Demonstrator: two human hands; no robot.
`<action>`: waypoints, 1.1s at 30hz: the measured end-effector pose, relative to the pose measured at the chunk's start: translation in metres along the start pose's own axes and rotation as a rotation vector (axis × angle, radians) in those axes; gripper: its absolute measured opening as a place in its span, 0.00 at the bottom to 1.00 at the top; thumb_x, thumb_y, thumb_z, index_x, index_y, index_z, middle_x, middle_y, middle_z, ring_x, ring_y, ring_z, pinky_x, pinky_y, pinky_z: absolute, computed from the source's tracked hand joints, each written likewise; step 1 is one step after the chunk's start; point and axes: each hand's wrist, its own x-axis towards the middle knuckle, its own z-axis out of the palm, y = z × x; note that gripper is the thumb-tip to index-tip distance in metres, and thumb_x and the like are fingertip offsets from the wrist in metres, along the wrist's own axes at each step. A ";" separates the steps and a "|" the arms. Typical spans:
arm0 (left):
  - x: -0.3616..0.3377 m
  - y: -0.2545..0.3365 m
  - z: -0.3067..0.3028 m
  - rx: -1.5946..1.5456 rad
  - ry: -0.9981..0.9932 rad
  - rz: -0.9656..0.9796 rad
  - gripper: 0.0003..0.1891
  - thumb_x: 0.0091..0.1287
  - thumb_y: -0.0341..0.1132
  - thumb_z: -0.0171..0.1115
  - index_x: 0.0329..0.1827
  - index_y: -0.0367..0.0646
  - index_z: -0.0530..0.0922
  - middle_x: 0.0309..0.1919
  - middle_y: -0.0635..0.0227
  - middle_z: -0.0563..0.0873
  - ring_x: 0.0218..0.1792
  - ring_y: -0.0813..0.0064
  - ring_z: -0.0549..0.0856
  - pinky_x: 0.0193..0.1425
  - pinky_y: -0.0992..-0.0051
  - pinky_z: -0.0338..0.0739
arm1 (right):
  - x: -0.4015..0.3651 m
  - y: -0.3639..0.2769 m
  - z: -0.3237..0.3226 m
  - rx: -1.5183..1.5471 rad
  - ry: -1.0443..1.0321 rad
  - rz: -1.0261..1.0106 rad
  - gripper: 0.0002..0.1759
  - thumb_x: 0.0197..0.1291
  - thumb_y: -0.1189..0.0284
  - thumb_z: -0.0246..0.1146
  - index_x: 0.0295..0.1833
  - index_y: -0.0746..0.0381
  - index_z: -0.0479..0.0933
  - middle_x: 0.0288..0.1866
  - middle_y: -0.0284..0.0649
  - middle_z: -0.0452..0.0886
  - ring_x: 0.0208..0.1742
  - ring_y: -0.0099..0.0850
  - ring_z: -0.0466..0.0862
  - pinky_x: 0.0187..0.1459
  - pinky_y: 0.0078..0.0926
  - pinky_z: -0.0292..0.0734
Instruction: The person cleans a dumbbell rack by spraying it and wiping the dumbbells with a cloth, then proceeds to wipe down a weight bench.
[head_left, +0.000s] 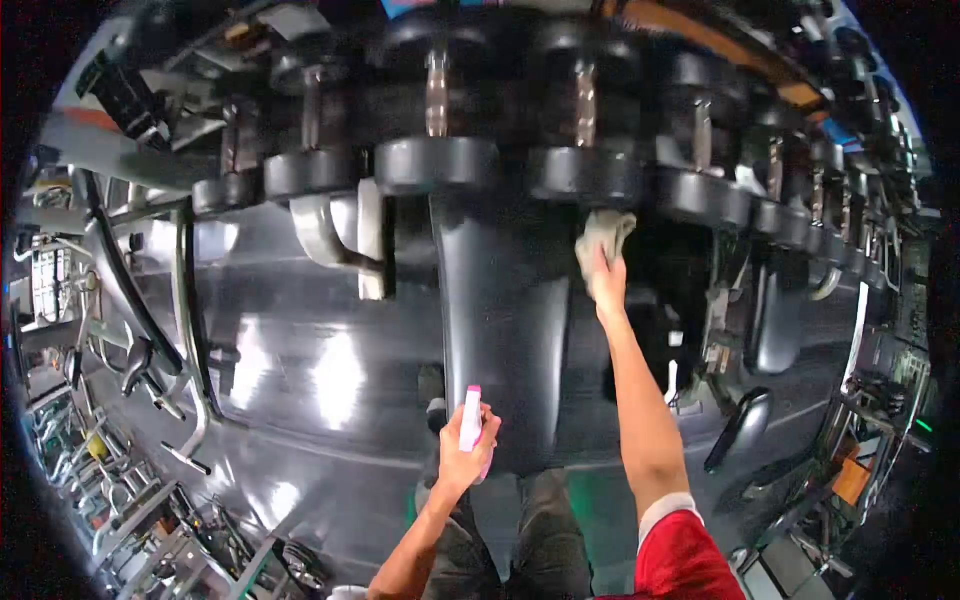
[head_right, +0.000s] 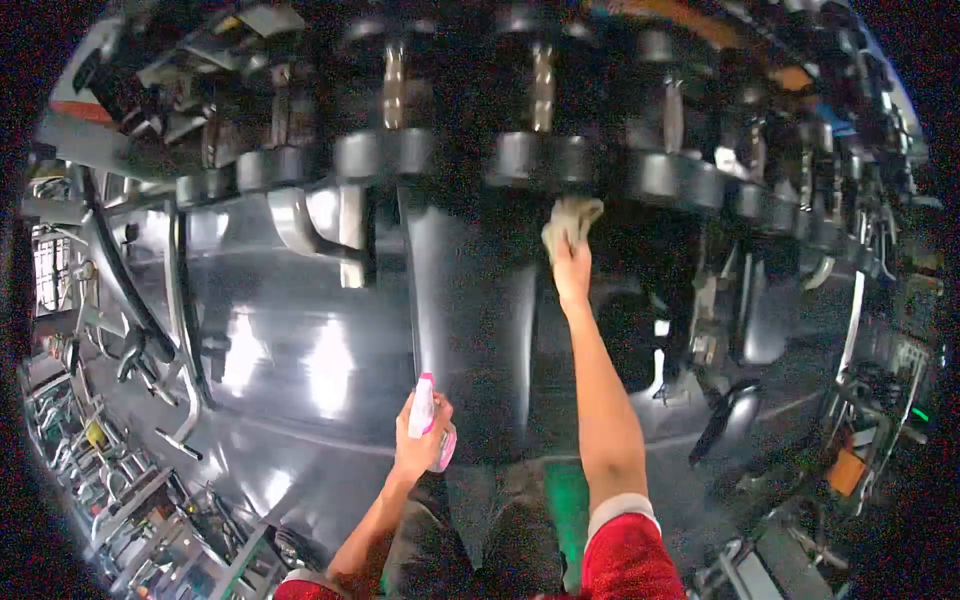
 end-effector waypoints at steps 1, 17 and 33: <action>0.006 -0.005 -0.007 0.069 -0.016 0.033 0.10 0.63 0.29 0.66 0.43 0.37 0.75 0.28 0.70 0.82 0.22 0.83 0.80 0.27 0.80 0.76 | 0.012 -0.002 0.026 -0.235 0.178 -0.152 0.25 0.67 0.63 0.57 0.65 0.63 0.66 0.61 0.53 0.74 0.58 0.45 0.77 0.57 0.34 0.70; 0.051 0.001 -0.074 0.315 -0.069 0.056 0.09 0.61 0.26 0.65 0.42 0.39 0.74 0.28 0.71 0.82 0.22 0.85 0.77 0.27 0.79 0.73 | 0.021 -0.026 0.252 -0.997 -0.039 -0.768 0.19 0.53 0.79 0.58 0.50 0.53 0.79 0.60 0.40 0.77 0.64 0.43 0.72 0.69 0.47 0.60; 0.038 0.001 -0.072 0.268 -0.135 0.101 0.13 0.59 0.25 0.68 0.45 0.40 0.75 0.33 0.70 0.83 0.27 0.85 0.77 0.33 0.80 0.74 | 0.038 -0.001 0.120 -1.272 0.195 -0.792 0.21 0.50 0.79 0.58 0.53 0.66 0.73 0.53 0.58 0.77 0.54 0.56 0.77 0.61 0.47 0.69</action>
